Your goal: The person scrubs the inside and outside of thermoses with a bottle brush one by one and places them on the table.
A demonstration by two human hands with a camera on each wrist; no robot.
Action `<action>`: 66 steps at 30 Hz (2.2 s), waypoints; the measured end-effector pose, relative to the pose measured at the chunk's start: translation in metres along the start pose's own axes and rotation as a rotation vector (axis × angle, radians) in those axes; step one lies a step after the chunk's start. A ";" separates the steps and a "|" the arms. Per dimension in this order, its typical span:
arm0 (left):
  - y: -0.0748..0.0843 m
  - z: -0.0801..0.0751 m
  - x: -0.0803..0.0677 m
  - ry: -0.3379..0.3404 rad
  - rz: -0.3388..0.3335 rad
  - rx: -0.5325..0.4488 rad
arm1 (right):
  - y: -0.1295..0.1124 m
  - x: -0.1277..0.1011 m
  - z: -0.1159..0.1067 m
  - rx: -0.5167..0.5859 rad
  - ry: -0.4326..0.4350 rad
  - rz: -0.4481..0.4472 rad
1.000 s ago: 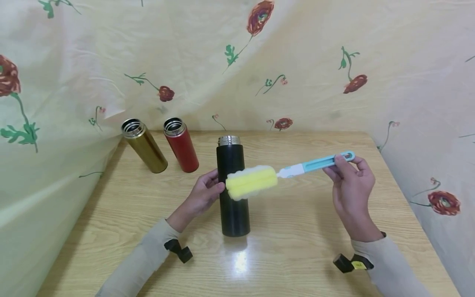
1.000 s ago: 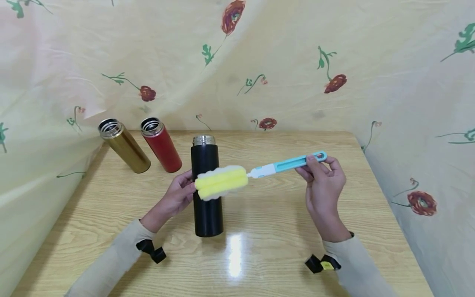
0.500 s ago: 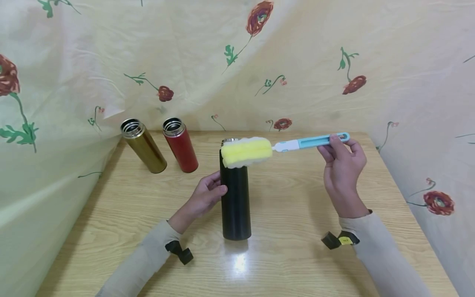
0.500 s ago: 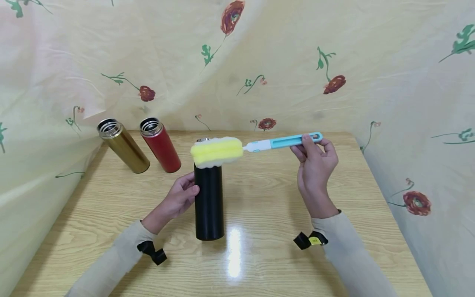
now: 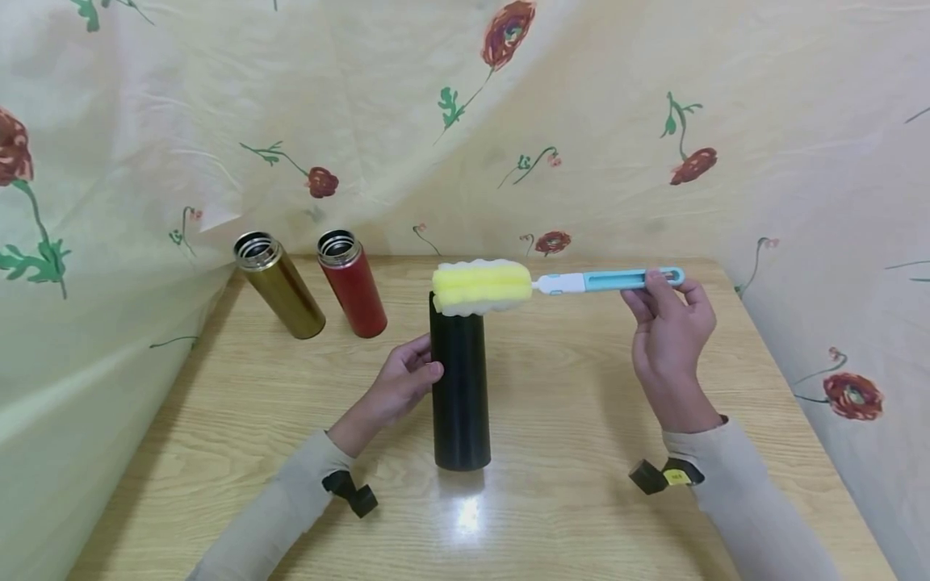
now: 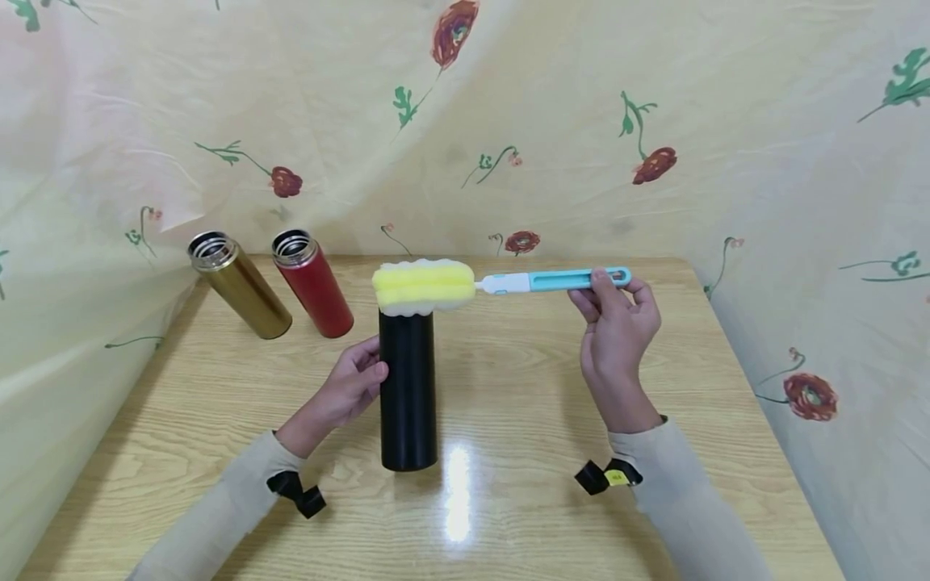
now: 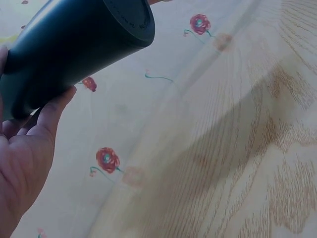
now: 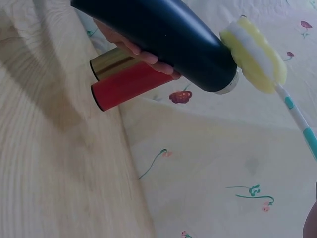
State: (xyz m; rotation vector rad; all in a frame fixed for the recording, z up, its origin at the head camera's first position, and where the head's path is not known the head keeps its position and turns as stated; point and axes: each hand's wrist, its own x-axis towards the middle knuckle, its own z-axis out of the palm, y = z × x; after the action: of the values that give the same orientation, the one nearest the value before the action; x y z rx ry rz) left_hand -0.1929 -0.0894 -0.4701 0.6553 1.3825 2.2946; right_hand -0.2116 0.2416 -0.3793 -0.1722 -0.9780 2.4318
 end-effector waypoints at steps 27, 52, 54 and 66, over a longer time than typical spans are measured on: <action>0.002 -0.002 0.006 0.055 0.006 -0.016 | -0.015 -0.044 -0.056 -0.117 -0.081 0.162; 0.015 0.002 0.022 0.222 -0.040 -0.010 | -0.022 -0.071 -0.082 0.007 -0.270 0.113; 0.017 0.002 0.023 0.215 -0.021 -0.016 | -0.022 -0.072 -0.081 -0.012 -0.284 0.105; 0.026 0.009 0.025 0.172 0.031 -0.051 | -0.012 -0.078 -0.090 0.055 -0.363 0.106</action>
State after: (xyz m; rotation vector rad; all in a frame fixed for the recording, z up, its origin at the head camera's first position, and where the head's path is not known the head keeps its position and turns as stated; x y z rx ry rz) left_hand -0.2105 -0.0806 -0.4385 0.4762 1.3917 2.4510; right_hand -0.1129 0.2646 -0.4422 0.2525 -1.0745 2.6401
